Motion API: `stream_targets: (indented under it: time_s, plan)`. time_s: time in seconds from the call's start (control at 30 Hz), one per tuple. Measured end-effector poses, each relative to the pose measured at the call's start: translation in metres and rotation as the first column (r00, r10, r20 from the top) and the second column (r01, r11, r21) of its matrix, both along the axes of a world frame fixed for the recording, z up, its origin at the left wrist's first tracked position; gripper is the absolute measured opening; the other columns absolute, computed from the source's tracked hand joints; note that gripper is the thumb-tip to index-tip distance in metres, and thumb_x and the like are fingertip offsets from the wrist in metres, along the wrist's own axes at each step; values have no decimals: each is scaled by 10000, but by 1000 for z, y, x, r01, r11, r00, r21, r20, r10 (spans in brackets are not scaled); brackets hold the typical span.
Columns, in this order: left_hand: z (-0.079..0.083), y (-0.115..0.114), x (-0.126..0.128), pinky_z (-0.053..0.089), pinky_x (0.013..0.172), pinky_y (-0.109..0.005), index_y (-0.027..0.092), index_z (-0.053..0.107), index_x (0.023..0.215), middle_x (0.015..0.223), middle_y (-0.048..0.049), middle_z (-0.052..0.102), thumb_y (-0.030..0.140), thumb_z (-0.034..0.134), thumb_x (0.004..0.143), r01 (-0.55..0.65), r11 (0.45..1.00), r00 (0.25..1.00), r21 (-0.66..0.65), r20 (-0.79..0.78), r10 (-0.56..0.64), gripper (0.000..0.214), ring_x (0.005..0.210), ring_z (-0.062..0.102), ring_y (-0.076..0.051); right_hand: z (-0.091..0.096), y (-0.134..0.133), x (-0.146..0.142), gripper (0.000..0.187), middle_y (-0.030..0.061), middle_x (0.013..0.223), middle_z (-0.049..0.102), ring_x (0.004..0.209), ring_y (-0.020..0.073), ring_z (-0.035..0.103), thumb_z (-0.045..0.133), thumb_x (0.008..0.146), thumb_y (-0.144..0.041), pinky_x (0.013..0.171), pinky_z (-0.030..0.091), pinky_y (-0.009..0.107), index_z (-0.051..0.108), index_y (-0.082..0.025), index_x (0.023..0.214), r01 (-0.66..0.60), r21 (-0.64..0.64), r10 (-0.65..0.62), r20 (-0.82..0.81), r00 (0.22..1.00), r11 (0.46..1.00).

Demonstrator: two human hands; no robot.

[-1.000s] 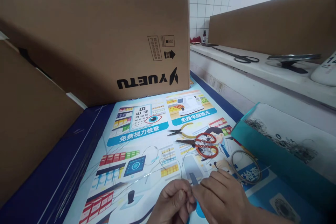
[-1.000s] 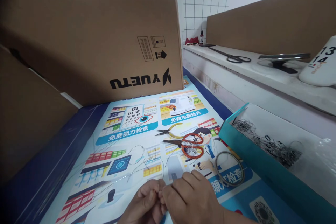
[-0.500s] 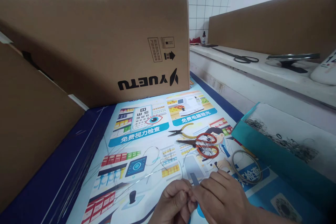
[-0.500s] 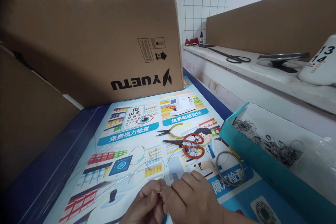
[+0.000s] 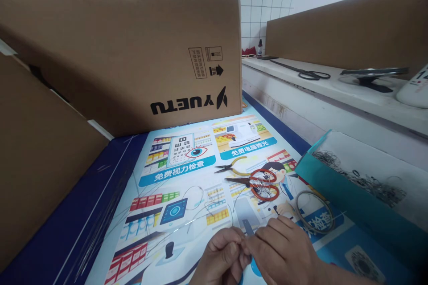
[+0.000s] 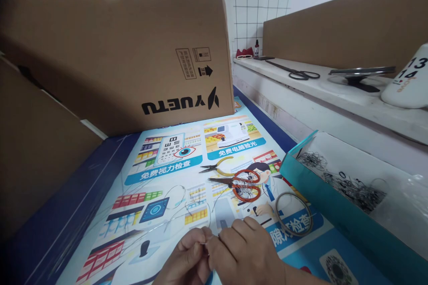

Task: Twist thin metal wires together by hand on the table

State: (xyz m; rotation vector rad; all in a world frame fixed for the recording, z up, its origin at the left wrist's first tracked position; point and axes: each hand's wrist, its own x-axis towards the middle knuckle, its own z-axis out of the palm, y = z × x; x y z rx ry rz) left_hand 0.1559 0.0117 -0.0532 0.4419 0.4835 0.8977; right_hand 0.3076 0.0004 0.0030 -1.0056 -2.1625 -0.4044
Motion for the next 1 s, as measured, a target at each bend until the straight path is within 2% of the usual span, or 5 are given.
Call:
stream_targets:
  time_s: [0.43,0.6,0.7,0.93,1.0]
  plan:
    - [-10,1,-2,406,655,-261,168,702,662,680,-25,613,301,766,667,-119,971,973,208,-173,156,148,648,547,-138,4,-1,3,279,7,512,535,463,142,444,377,875,-53,489,266,302,609,-140,747,-28,22,26,100,995,999]
    - [-5,6,-13,419,681,-259,174,693,714,712,-28,606,236,693,748,-63,846,861,530,-401,315,70,699,554,-152,-3,-2,4,248,13,544,556,491,149,472,390,869,-68,514,310,301,619,-139,804,-14,-12,15,60,998,1000]
    - [-1,7,-19,435,677,-253,190,681,759,743,-27,604,174,651,778,19,744,798,668,-458,392,38,719,568,-157,-10,-4,2,240,18,572,569,534,144,510,400,860,-90,542,363,276,593,-163,737,-33,-183,17,-89,996,983]
    - [8,7,-25,452,674,-268,210,649,837,780,-30,581,119,587,812,155,583,756,798,-475,450,113,735,574,-163,-9,-6,-2,139,-52,535,558,458,74,507,487,766,-100,421,359,146,527,-190,668,-229,-644,-131,-461,878,730]
    - [10,7,-25,449,679,-271,207,646,839,784,-34,576,126,578,820,172,563,756,809,-474,451,107,735,571,-163,-8,-5,-3,160,-50,528,557,455,77,507,473,770,-86,421,363,151,519,-191,658,-204,-621,-111,-430,896,757]
